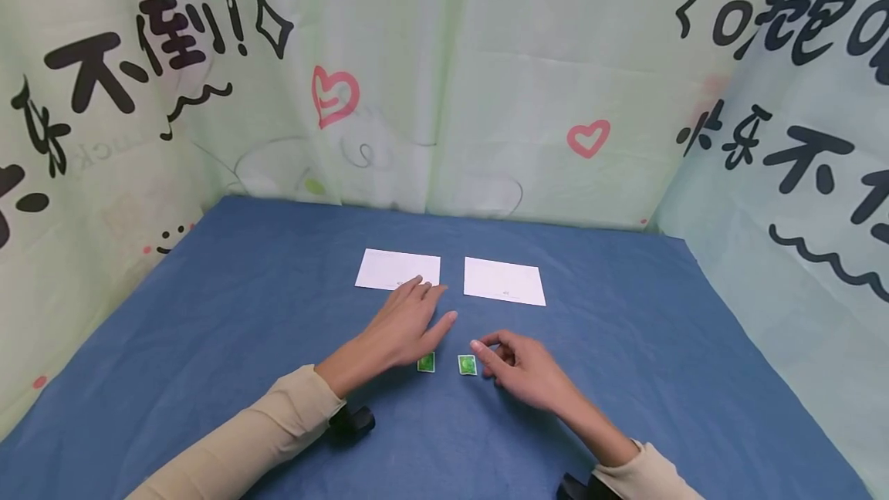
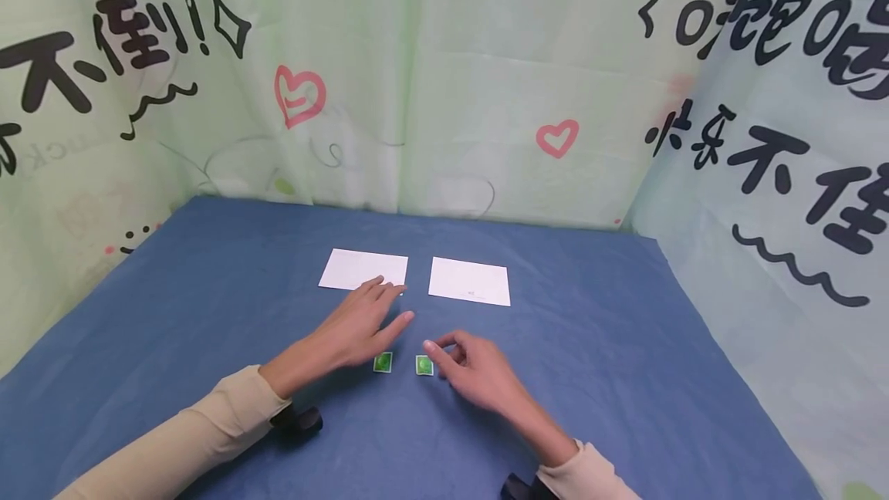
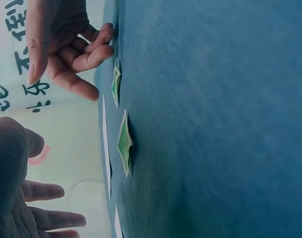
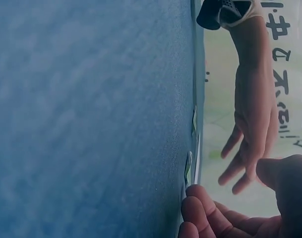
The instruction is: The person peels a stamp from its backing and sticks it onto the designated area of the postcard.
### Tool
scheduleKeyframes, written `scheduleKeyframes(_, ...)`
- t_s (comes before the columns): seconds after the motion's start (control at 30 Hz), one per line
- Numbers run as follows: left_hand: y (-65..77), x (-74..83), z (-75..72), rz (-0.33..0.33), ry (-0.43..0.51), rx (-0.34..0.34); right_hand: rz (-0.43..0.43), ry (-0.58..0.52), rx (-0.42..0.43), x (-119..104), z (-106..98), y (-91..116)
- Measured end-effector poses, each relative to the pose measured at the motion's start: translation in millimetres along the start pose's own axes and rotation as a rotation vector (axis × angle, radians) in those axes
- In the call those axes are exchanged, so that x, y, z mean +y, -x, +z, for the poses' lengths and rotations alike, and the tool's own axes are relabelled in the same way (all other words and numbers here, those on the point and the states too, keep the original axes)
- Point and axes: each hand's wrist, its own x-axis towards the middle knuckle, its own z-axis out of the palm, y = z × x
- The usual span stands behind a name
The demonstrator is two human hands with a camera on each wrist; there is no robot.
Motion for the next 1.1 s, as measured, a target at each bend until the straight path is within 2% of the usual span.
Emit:
scheduleKeyframes(0.37, -17.2, 3.0, 7.1, 0.039, -0.03, -0.017, -0.091, -0.011, -0.06, 6, 0, -8)
scheduleKeyframes(0.73, -40.3, 5.7, 16.8, 0.041, -0.071, -0.051, -0.129, 0.038, -0.078, 6, 0, -13)
scheduleKeyframes(1.1, -58.4, 13.2, 20.5, 0.026, -0.119, -0.088, -0.141, 0.052, -0.101, 8, 0, -18)
